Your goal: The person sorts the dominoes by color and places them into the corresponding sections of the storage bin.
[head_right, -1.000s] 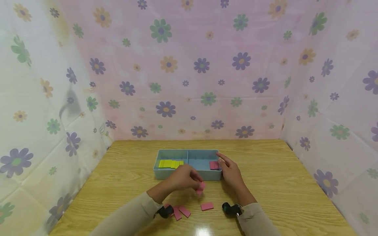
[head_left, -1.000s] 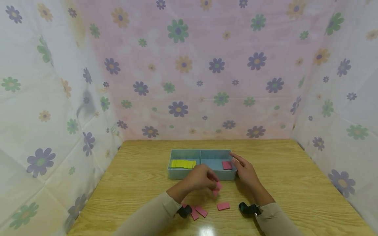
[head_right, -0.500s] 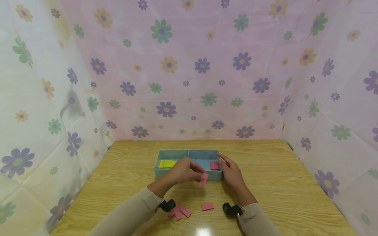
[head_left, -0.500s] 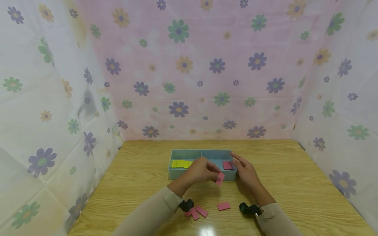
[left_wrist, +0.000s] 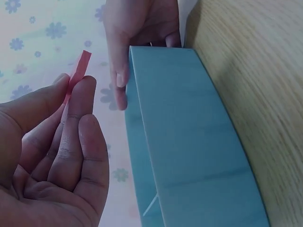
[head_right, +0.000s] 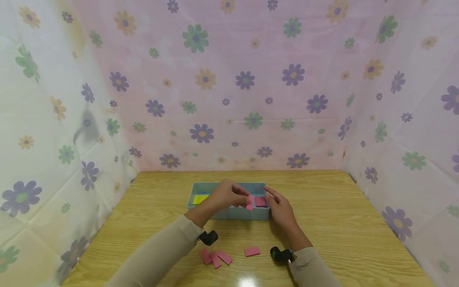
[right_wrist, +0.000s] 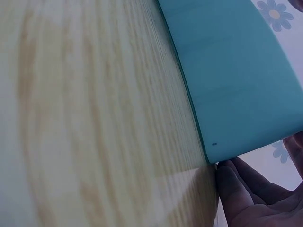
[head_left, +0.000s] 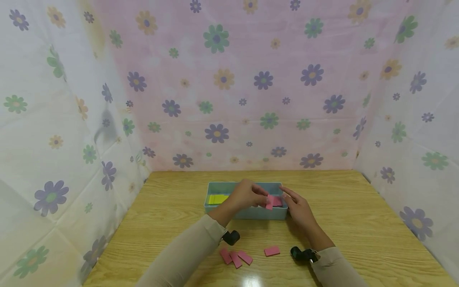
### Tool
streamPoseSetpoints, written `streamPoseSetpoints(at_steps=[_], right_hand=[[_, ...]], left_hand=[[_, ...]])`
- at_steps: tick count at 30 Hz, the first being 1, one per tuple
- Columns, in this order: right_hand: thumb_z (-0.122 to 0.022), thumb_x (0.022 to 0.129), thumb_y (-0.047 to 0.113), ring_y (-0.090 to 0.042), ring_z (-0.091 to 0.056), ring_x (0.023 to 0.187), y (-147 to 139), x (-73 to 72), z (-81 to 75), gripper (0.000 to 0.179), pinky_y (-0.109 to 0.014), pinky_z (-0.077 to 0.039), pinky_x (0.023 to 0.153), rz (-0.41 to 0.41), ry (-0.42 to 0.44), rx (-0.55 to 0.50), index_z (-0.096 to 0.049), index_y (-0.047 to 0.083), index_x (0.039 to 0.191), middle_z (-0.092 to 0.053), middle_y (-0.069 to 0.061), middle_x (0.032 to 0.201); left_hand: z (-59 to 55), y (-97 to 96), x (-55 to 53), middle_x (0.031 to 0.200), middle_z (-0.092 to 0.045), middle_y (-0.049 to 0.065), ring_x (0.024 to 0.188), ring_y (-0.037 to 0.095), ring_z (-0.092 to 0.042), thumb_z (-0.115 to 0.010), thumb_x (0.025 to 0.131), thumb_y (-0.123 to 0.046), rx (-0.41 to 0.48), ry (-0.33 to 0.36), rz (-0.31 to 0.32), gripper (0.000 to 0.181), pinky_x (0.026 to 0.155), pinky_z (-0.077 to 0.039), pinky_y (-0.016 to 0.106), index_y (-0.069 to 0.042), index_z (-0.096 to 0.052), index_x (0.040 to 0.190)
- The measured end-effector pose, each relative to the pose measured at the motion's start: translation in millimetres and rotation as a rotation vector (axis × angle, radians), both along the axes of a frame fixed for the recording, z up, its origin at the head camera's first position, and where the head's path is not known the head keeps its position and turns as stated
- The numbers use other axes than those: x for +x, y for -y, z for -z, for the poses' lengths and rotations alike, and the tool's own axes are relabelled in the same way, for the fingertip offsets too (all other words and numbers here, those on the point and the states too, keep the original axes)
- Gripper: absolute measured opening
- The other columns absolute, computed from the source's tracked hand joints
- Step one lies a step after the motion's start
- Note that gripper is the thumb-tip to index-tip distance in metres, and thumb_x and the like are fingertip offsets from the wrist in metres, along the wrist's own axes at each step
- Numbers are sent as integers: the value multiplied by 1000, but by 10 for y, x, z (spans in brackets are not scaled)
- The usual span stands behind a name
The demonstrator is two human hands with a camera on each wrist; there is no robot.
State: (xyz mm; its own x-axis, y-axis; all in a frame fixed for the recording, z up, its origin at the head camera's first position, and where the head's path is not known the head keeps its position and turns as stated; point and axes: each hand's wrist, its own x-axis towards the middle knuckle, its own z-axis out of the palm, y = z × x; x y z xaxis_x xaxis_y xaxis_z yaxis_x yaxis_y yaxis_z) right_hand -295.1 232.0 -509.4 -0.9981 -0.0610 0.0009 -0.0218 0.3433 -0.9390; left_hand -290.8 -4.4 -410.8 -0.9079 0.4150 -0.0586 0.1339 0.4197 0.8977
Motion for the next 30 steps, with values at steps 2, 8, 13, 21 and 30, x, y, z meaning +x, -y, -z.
streamPoseSetpoints(at_steps=[2, 8, 13, 21, 30], right_hand=[[-43, 112, 43, -38, -32, 154, 5, 12, -9, 49, -57, -38, 118, 2, -10, 6, -45, 29, 158, -30, -14, 169], [-44, 111, 46, -38, -34, 153, 12, 35, -19, 48, -59, -39, 117, 16, -25, 10, -48, 30, 156, -33, -13, 168], [-45, 110, 46, -38, -33, 154, 12, 27, -16, 48, -61, -37, 118, 23, -14, 7, -48, 31, 156, -33, -13, 168], [-44, 111, 45, -40, -31, 154, 11, 31, -38, 48, -62, -33, 120, 19, -10, 8, -47, 31, 157, -32, -13, 169], [-44, 111, 43, -40, -32, 154, 10, 35, -38, 47, -62, -36, 118, 12, -16, -4, -47, 31, 157, -33, -14, 168]], left_hand=[[-5, -19, -32, 82, -79, -3, 86, 27, -78, -82, 91, -22, 3, -4, -8, 9, 82, -64, 47, -16, -84, 97], [-1, -50, -105, 83, -79, -1, 84, 25, -78, -82, 90, -21, 20, 24, -25, 7, 83, -63, 47, -15, -83, 95], [11, -76, -180, 86, -79, 1, 87, 26, -78, -82, 90, -19, 49, 52, -67, 11, 84, -63, 47, -12, -82, 98], [35, -139, -293, 88, -79, 2, 79, 18, -77, -83, 89, -20, 96, 60, -178, 14, 74, -65, 37, -11, -81, 100], [40, -194, -356, 83, -79, 3, 79, 20, -78, -83, 90, -19, 73, 65, -213, 12, 83, -64, 45, -9, -81, 97]])
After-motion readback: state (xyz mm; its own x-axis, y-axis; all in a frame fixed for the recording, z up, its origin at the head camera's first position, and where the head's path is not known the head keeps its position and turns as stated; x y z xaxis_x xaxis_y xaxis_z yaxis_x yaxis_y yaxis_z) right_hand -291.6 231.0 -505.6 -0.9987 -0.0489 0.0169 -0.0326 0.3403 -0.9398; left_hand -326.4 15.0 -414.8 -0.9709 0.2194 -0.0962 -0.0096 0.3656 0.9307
